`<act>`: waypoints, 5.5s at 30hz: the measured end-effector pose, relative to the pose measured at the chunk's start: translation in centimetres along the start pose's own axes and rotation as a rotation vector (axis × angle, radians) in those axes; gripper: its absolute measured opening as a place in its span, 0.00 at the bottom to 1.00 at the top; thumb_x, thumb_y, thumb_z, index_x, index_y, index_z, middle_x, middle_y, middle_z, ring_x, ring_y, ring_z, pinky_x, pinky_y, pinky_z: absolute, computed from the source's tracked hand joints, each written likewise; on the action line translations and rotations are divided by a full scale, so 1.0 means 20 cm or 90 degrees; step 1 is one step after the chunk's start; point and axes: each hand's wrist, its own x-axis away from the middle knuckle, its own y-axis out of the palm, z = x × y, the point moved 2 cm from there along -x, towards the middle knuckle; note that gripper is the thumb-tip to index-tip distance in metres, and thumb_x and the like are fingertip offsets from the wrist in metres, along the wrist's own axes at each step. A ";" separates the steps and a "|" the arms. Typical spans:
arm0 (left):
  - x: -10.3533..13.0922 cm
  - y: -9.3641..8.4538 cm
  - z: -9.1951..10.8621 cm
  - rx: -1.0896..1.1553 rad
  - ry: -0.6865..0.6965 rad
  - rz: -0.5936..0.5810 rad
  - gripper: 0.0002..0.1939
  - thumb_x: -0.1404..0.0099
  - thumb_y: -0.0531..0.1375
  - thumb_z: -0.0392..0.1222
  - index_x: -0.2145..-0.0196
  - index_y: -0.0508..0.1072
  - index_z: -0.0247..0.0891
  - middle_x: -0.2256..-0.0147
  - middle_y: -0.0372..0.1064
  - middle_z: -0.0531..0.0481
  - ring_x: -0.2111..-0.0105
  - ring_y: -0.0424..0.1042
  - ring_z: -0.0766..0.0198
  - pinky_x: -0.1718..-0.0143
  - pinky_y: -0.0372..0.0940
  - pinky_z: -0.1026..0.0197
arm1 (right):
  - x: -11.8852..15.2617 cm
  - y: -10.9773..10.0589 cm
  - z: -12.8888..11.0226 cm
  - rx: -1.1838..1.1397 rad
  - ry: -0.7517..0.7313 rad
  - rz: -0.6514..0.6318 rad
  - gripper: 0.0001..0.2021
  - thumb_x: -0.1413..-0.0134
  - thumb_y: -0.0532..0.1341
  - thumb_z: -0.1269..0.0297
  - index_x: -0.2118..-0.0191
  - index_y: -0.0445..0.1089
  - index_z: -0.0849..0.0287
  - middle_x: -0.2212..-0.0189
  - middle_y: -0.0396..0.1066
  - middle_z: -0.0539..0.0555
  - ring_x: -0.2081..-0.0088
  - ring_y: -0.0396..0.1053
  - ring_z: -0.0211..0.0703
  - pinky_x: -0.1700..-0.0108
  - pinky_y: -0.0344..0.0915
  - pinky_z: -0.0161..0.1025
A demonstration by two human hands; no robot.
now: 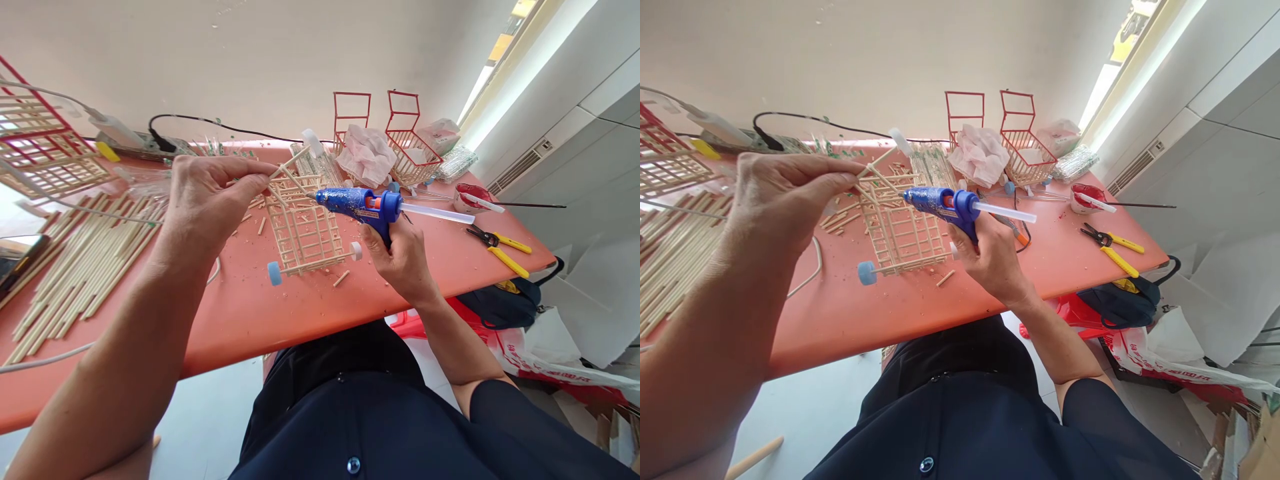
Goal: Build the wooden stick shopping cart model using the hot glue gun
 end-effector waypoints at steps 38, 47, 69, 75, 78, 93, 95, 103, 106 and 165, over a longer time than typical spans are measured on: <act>0.01 0.01 0.02 0.022 -0.016 -0.016 0.14 0.42 0.67 0.44 0.60 0.92 0.47 0.72 0.83 0.52 0.66 0.81 0.57 0.53 0.78 0.53 | 0.01 -0.01 0.00 0.003 0.040 -0.019 0.24 0.23 0.54 0.39 0.59 0.71 0.55 0.70 0.76 0.55 0.69 0.72 0.48 0.64 0.65 0.42; 0.01 0.01 0.01 -0.002 -0.005 -0.019 0.14 0.41 0.67 0.45 0.60 0.92 0.49 0.71 0.83 0.52 0.66 0.80 0.58 0.55 0.78 0.54 | 0.00 0.00 0.00 0.003 0.046 -0.018 0.25 0.23 0.55 0.39 0.58 0.73 0.56 0.70 0.77 0.55 0.68 0.71 0.46 0.63 0.65 0.41; 0.00 0.01 0.00 0.007 -0.001 -0.018 0.12 0.42 0.68 0.46 0.62 0.91 0.49 0.69 0.85 0.53 0.65 0.84 0.56 0.57 0.79 0.54 | 0.00 0.00 -0.01 0.005 0.035 -0.021 0.24 0.22 0.54 0.40 0.54 0.73 0.55 0.67 0.78 0.56 0.66 0.74 0.48 0.59 0.69 0.42; 0.00 0.02 0.00 0.013 -0.007 -0.016 0.14 0.42 0.67 0.46 0.61 0.91 0.46 0.70 0.85 0.51 0.67 0.82 0.57 0.57 0.79 0.55 | 0.00 0.00 -0.02 -0.007 0.039 -0.020 0.25 0.22 0.54 0.39 0.55 0.73 0.56 0.65 0.79 0.57 0.64 0.76 0.49 0.59 0.70 0.42; 0.00 0.02 0.00 0.019 -0.003 -0.021 0.15 0.42 0.67 0.46 0.61 0.91 0.45 0.69 0.85 0.50 0.65 0.83 0.57 0.56 0.79 0.56 | -0.01 -0.01 -0.02 -0.028 0.059 -0.034 0.25 0.23 0.56 0.37 0.54 0.74 0.55 0.66 0.80 0.56 0.64 0.76 0.49 0.60 0.70 0.42; 0.00 0.02 -0.01 0.021 0.005 -0.020 0.13 0.41 0.67 0.43 0.61 0.91 0.45 0.69 0.86 0.51 0.64 0.85 0.56 0.56 0.79 0.56 | -0.01 -0.01 -0.02 -0.090 0.129 -0.062 0.28 0.25 0.54 0.33 0.54 0.73 0.56 0.64 0.80 0.58 0.63 0.78 0.50 0.58 0.72 0.45; 0.00 0.02 0.00 0.020 0.001 -0.022 0.14 0.41 0.67 0.43 0.60 0.91 0.45 0.68 0.86 0.51 0.64 0.85 0.56 0.56 0.79 0.55 | -0.01 -0.01 -0.01 -0.078 0.121 -0.064 0.28 0.25 0.53 0.32 0.55 0.71 0.55 0.64 0.80 0.58 0.63 0.77 0.50 0.59 0.72 0.44; 0.01 0.01 0.01 0.031 -0.008 -0.031 0.15 0.40 0.67 0.42 0.59 0.91 0.43 0.67 0.87 0.49 0.64 0.85 0.56 0.57 0.78 0.56 | -0.02 0.00 -0.01 -0.073 0.082 -0.041 0.27 0.25 0.55 0.33 0.57 0.69 0.54 0.66 0.77 0.55 0.64 0.75 0.48 0.59 0.71 0.43; 0.02 0.01 0.01 0.029 -0.013 -0.040 0.16 0.40 0.66 0.43 0.57 0.91 0.42 0.66 0.87 0.49 0.62 0.85 0.55 0.54 0.77 0.54 | -0.02 -0.01 -0.01 -0.076 0.086 -0.038 0.26 0.24 0.55 0.34 0.58 0.69 0.54 0.68 0.75 0.53 0.66 0.73 0.47 0.59 0.70 0.43; 0.03 0.03 0.02 0.057 -0.038 -0.038 0.12 0.39 0.69 0.40 0.60 0.91 0.46 0.65 0.87 0.53 0.61 0.85 0.57 0.53 0.80 0.56 | 0.00 0.06 -0.06 -0.061 0.054 -0.070 0.23 0.21 0.54 0.40 0.50 0.73 0.56 0.64 0.77 0.56 0.63 0.75 0.50 0.58 0.72 0.43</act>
